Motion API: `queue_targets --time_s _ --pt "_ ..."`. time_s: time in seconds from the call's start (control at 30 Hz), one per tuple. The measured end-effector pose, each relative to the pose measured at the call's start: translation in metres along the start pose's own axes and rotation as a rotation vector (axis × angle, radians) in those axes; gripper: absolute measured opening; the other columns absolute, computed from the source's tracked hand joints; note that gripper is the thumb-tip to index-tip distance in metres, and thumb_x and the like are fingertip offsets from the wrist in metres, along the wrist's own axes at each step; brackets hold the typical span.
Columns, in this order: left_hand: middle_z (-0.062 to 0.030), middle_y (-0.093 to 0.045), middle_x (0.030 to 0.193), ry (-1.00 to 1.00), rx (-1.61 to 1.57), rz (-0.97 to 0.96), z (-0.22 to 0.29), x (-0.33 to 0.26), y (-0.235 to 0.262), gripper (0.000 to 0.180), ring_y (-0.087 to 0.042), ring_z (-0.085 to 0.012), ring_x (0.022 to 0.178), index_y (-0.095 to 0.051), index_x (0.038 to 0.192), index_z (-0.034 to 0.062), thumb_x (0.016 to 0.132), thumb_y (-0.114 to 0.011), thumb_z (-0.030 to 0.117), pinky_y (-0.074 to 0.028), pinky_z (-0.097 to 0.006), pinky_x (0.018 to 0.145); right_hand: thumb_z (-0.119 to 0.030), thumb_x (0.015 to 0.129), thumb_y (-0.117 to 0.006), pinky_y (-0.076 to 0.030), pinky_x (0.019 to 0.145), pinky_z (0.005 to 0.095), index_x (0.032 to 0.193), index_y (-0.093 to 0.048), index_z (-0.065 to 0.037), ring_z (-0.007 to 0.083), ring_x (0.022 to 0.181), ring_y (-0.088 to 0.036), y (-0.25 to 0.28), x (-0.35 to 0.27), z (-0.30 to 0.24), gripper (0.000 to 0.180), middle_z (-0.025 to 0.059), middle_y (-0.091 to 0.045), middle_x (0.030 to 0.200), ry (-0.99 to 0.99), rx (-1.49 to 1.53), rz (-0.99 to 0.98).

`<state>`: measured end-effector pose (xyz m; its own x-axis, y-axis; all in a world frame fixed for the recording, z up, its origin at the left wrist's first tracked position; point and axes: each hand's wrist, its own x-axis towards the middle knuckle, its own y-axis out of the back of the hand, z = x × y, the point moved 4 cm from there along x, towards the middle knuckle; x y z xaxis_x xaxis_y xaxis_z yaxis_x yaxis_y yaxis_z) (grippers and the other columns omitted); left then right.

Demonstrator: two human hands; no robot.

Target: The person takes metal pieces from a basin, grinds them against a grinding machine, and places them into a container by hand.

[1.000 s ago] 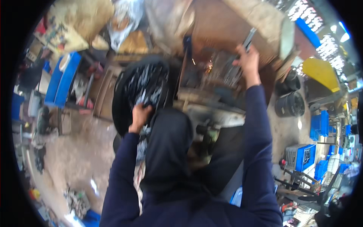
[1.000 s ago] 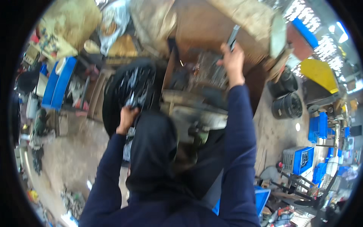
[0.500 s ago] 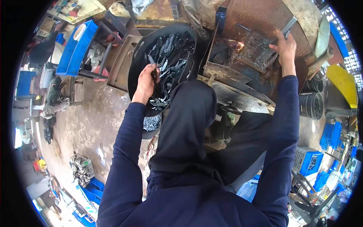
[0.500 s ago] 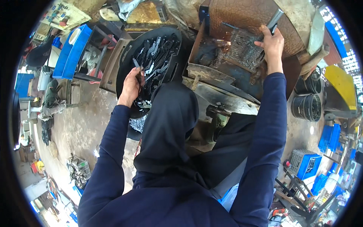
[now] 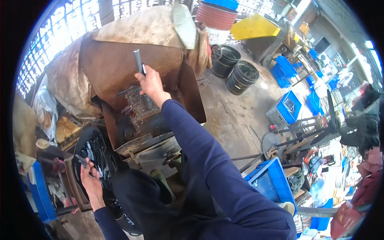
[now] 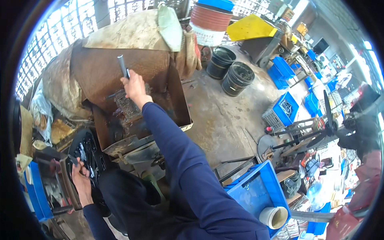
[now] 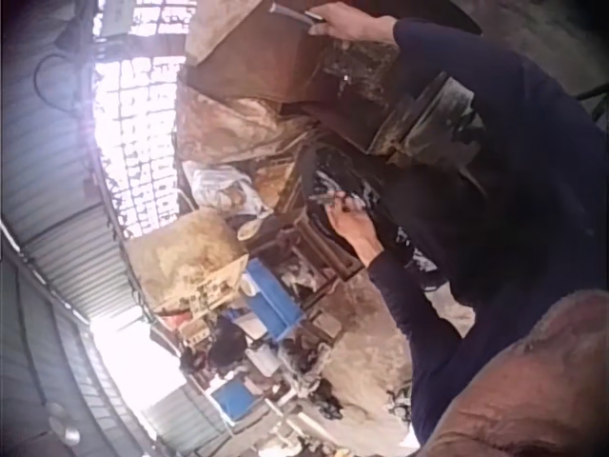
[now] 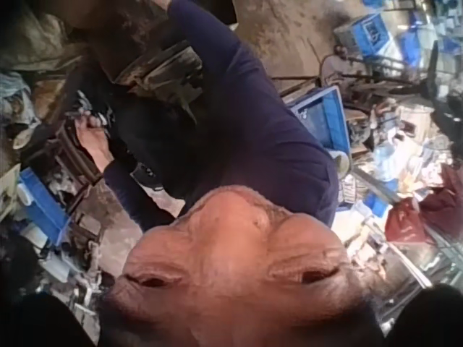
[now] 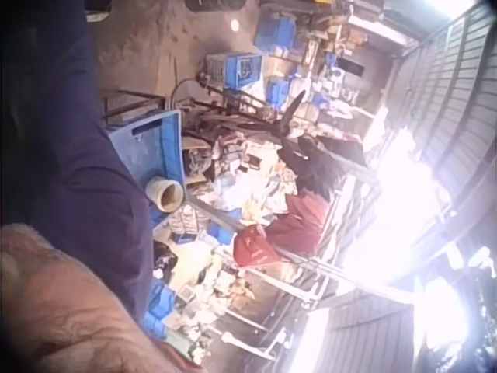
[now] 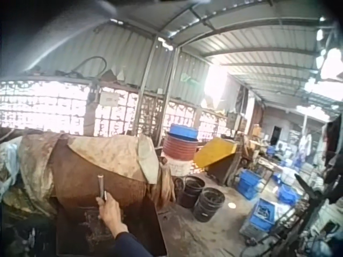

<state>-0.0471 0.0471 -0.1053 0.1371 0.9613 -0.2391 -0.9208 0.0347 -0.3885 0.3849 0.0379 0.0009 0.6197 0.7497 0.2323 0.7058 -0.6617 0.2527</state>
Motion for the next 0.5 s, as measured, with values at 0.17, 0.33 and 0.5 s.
queue_targets --time_s 0.17,0.33,0.5 --pt "0.0018 -0.051 0.073 -0.067 0.122 -0.150 0.048 -0.020 -0.114 0.033 -0.043 -0.0063 0.054 -0.057 0.129 0.0016 0.103 -0.058 0.022 -0.035 -0.025 0.048 -0.017 0.096 -0.066 -0.053 0.047 0.0417 0.099 -0.057 0.003 0.0281 0.050 -0.067 -0.003 0.002 0.002 0.023 0.0184 -0.066 0.075 -0.013 -0.035 -0.006" --pt "0.0021 -0.045 0.063 -0.181 0.266 -0.366 0.066 0.002 -0.203 0.036 -0.032 -0.0058 0.040 -0.057 0.130 0.0014 0.104 -0.058 0.026 -0.028 -0.023 0.039 -0.017 0.096 -0.066 -0.053 0.047 0.0418 0.096 -0.055 0.003 0.0283 0.049 -0.067 -0.009 0.001 0.001 0.023 0.0190 -0.066 0.075 -0.020 -0.018 -0.013" --pt "0.0030 -0.048 0.063 -0.201 0.316 -0.379 0.066 0.008 -0.292 0.031 -0.033 -0.0041 0.041 -0.061 0.121 0.0013 0.103 -0.060 0.026 -0.024 -0.021 0.038 -0.017 0.095 -0.066 -0.054 0.050 0.0435 0.097 -0.055 0.002 0.0313 0.053 -0.068 -0.002 0.001 0.004 0.023 0.0200 -0.068 0.076 -0.030 -0.047 -0.015"
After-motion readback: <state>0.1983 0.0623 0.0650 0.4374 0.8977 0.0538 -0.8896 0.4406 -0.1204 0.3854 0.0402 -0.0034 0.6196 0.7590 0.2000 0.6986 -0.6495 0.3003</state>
